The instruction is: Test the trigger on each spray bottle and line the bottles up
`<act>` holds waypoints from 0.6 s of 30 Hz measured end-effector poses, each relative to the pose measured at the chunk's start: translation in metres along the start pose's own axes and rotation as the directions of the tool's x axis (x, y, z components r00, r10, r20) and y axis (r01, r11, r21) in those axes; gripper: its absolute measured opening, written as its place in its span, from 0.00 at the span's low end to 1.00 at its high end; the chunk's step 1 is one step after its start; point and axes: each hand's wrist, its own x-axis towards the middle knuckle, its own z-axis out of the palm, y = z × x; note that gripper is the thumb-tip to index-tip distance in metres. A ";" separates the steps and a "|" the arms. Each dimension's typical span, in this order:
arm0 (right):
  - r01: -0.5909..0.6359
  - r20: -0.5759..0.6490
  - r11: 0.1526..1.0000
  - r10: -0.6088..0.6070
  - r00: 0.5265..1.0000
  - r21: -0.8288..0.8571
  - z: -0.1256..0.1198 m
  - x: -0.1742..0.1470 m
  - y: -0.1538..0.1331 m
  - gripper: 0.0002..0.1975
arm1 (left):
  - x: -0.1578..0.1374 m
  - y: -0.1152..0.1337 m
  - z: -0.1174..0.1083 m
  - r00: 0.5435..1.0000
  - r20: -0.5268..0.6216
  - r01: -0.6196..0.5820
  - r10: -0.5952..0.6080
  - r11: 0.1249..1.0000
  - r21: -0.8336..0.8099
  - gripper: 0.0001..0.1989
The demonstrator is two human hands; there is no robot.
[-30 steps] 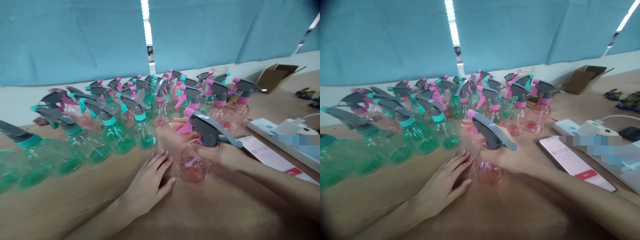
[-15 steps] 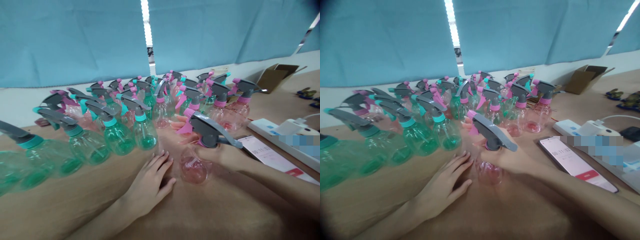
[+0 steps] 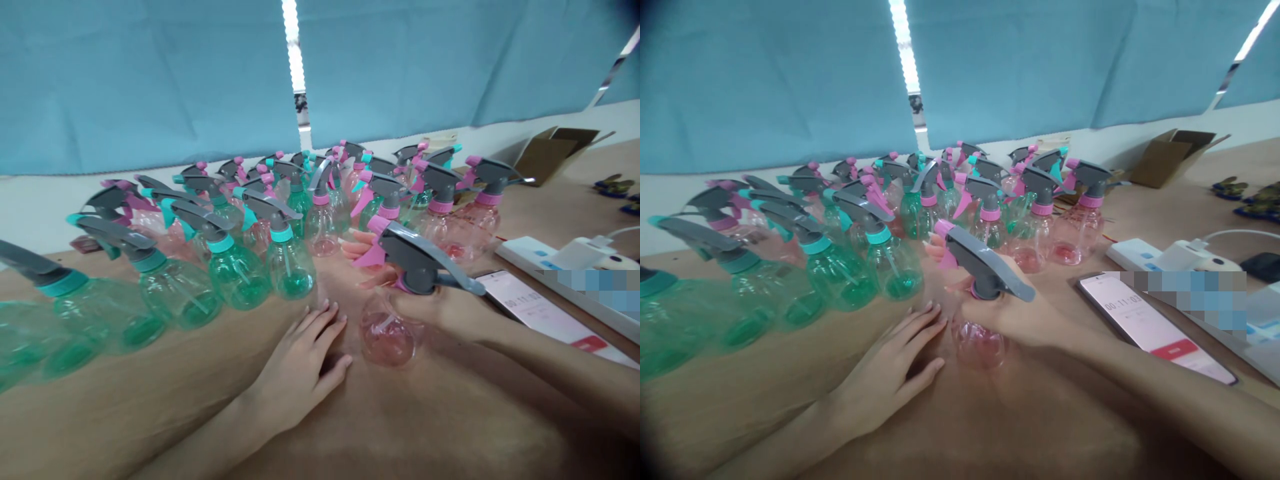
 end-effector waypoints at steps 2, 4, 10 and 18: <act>0.003 0.001 1.000 -0.003 1.000 0.010 0.000 0.000 0.001 0.05 | 0.000 0.000 0.000 1.000 0.001 -0.002 0.002 1.000 -0.002 0.23; -0.003 -0.008 0.999 0.003 1.000 0.032 0.000 0.000 0.001 0.05 | 0.000 0.000 -0.001 1.000 -0.007 -0.004 0.004 1.000 -0.011 0.23; -0.005 -0.011 0.999 0.006 1.000 0.036 0.000 0.001 -0.001 0.06 | 0.000 0.000 0.000 1.000 -0.019 -0.002 0.002 1.000 -0.013 0.23; 0.009 -0.006 0.999 -0.009 1.000 0.036 0.000 0.000 -0.005 0.08 | 0.001 0.000 0.000 1.000 -0.004 -0.003 0.003 1.000 0.001 0.24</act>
